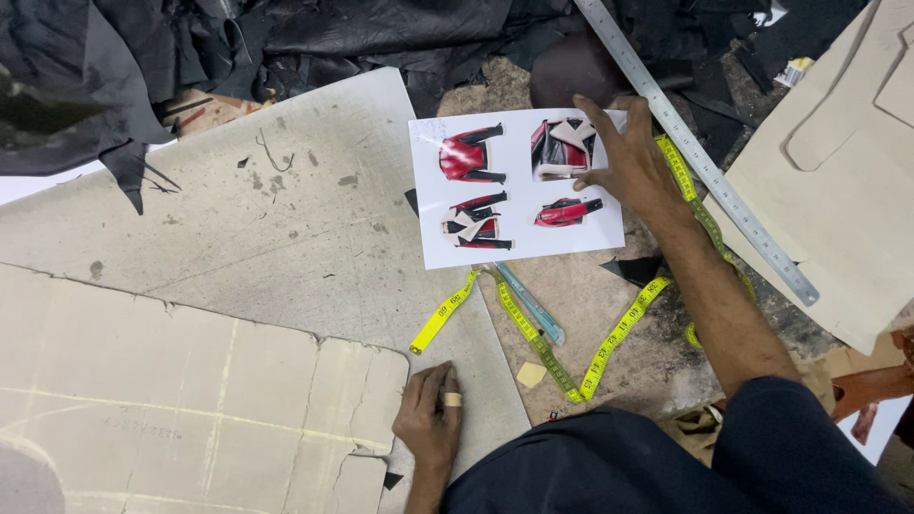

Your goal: The person arranges paper pattern pieces for a jacket on a workbench, marks lines on a large pattern piece with chalk, and measures the pattern with a yellow measuring tape, repositioning the tape to take several measurements. They briefly use scissors and consult a printed reference sheet showing the finished jacket.

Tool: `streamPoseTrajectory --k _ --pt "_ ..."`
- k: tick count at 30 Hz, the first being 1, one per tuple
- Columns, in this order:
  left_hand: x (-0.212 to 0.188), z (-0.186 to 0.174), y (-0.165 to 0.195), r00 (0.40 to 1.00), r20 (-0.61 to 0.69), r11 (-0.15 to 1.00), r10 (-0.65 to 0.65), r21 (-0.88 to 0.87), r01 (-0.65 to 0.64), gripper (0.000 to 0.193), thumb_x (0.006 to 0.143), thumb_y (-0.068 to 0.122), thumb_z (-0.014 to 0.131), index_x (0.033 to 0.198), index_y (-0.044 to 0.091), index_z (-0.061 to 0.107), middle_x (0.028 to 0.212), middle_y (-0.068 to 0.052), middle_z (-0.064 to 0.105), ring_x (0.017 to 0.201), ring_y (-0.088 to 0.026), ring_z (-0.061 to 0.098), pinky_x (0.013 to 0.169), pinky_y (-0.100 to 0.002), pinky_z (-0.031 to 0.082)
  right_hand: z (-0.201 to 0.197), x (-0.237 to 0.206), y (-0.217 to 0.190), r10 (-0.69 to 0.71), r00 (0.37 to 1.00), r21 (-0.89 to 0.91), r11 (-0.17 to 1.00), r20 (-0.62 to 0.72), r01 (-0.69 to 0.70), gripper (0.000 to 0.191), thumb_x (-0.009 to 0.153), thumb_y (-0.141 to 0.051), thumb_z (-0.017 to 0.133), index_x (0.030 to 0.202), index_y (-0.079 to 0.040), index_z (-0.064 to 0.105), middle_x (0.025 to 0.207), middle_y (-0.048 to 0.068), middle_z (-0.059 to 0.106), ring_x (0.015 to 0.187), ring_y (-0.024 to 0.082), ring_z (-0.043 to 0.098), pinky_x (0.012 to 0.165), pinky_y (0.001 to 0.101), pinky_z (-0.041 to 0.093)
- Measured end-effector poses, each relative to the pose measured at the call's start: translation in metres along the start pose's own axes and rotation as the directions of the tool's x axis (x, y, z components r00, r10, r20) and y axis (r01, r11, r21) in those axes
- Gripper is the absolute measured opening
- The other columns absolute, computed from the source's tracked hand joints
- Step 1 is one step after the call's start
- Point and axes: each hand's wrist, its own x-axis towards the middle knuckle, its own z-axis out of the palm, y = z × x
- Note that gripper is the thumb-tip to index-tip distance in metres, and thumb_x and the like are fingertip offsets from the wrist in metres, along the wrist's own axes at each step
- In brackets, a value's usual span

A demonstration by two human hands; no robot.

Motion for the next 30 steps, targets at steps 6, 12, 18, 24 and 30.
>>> streamPoseTrajectory --k 6,12,18,24,30 --pt "0.0001 0.0018 -0.0012 1.000 -0.005 1.000 -0.016 -0.012 0.016 0.018 0.084 0.012 0.079 0.102 0.009 0.078 0.093 -0.004 0.075 0.071 -0.016 0.070 0.055 -0.028 0.055 0.0006 -0.0004 -0.0007 0.024 1.000 -0.003 1.000 0.010 -0.024 0.120 0.059 -0.021 0.098 0.160 -0.034 0.034 0.145 0.027 0.032 0.134 0.046 0.047 0.099 0.0497 0.057" --pt "0.0007 0.0018 -0.0024 1.000 0.004 1.000 -0.018 -0.002 0.018 0.017 0.084 0.012 0.079 0.101 0.009 0.078 0.093 -0.004 0.075 0.071 -0.016 0.071 0.054 -0.028 0.055 0.0015 0.0016 -0.0014 0.040 0.999 -0.033 0.999 0.035 -0.039 0.117 0.062 -0.022 0.097 0.159 -0.035 0.034 0.144 0.026 0.032 0.131 0.044 0.051 0.096 0.0484 0.058" --pt "0.0012 0.0017 -0.0015 1.000 0.009 1.000 -0.019 0.005 0.018 0.017 0.084 0.012 0.079 0.101 0.009 0.078 0.093 -0.003 0.075 0.073 -0.017 0.071 0.054 -0.029 0.055 -0.0010 0.0002 -0.0037 0.035 0.999 0.005 0.999 0.031 -0.035 0.115 0.062 -0.022 0.096 0.159 -0.035 0.035 0.145 0.024 0.034 0.130 0.041 0.053 0.097 0.0470 0.059" --pt "0.0011 0.0011 -0.0016 1.000 0.008 1.000 -0.024 -0.004 0.024 0.017 0.084 0.012 0.078 0.101 0.010 0.078 0.094 -0.003 0.075 0.074 -0.018 0.071 0.056 -0.029 0.055 -0.0039 0.0001 -0.0077 0.037 0.999 0.006 0.999 0.032 -0.037 0.113 0.061 -0.021 0.096 0.157 -0.031 0.038 0.147 0.023 0.032 0.128 0.041 0.053 0.096 0.0462 0.059" --pt "0.0012 0.0012 -0.0015 0.999 0.012 0.999 -0.037 0.001 0.037 0.017 0.084 0.011 0.079 0.101 0.009 0.078 0.093 -0.004 0.075 0.073 -0.018 0.071 0.056 -0.030 0.055 -0.0046 -0.0021 -0.0078 0.032 0.999 0.016 0.999 0.016 -0.032 0.111 0.061 -0.020 0.096 0.157 -0.028 0.040 0.147 0.022 0.033 0.129 0.041 0.053 0.099 0.0459 0.058"
